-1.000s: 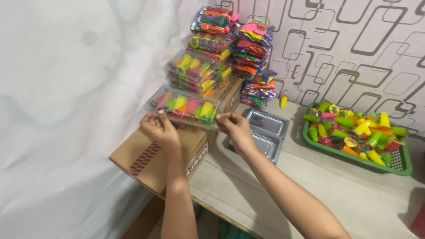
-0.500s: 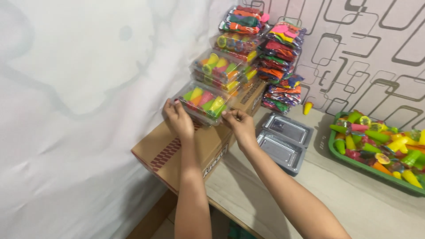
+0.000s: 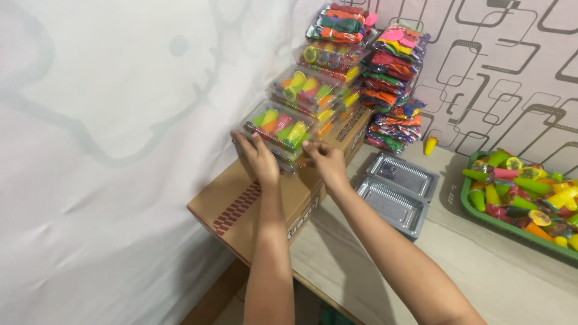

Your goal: The person picks up toy cones from a basket and places them into clear plastic containers, then uses a tape dispenser to seal the containers.

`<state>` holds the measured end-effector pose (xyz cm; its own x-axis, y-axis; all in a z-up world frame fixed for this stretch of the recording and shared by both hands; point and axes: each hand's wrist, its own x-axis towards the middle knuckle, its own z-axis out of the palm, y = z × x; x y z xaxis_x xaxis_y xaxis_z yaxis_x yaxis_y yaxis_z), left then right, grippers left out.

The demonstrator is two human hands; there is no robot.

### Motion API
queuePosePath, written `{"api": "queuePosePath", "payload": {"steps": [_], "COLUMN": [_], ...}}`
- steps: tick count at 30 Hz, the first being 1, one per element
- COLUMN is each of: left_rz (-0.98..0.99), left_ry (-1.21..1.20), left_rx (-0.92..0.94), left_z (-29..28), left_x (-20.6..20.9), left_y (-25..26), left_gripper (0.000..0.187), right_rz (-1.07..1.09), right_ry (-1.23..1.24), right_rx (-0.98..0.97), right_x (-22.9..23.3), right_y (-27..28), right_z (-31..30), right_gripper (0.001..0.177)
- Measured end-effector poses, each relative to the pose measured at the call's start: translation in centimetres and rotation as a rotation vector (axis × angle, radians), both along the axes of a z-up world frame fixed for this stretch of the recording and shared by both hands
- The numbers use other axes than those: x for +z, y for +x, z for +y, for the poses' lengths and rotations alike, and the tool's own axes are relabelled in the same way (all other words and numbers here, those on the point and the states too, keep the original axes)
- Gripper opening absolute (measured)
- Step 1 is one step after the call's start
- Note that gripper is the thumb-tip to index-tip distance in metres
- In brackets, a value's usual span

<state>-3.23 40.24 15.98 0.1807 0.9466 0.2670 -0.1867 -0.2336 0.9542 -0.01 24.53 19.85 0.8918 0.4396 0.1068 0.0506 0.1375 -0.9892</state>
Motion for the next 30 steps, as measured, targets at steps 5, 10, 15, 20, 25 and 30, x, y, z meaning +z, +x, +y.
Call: {"api": "queuePosePath", "payload": {"steps": [5,10,15,20,25,30], "left_rz": [-0.118,-0.173,-0.226,-0.221,-0.216,-0.216], "left_ry": [-0.003,0.002,-0.016,0.008,0.014,0.025], "left_rx": [0.027,-0.023,-0.043,-0.043,-0.022,0.037], "left_z": [-2.7,-4.5,-4.1,-4.5,-4.5,-3.8], "left_x": [0.0,1.9,1.7,2.2,2.0,1.1], "left_y": [0.1,-0.7,-0.1,-0.5,-0.4,-0.2], "left_gripper": [0.063,0.063,0.062,0.062,0.062,0.06], "right_rz": [-0.063,-0.068,-0.06,-0.011,0.0,0.039], "right_ry": [-0.005,0.03,0.065,0.111,0.105,0.136], "right_rx": [-0.043,-0.083,-0.059,-0.042,-0.031,-0.002], "right_x": [-1.3,-1.8,-2.0,-1.8,-2.0,-1.4], "right_y": [0.6,0.8,1.7,1.2,1.1,0.4], "right_z": [0.2,-0.3,0.5,0.8,0.6,-0.3], "right_gripper": [0.042,0.042,0.038,0.038,0.034,0.035]}}
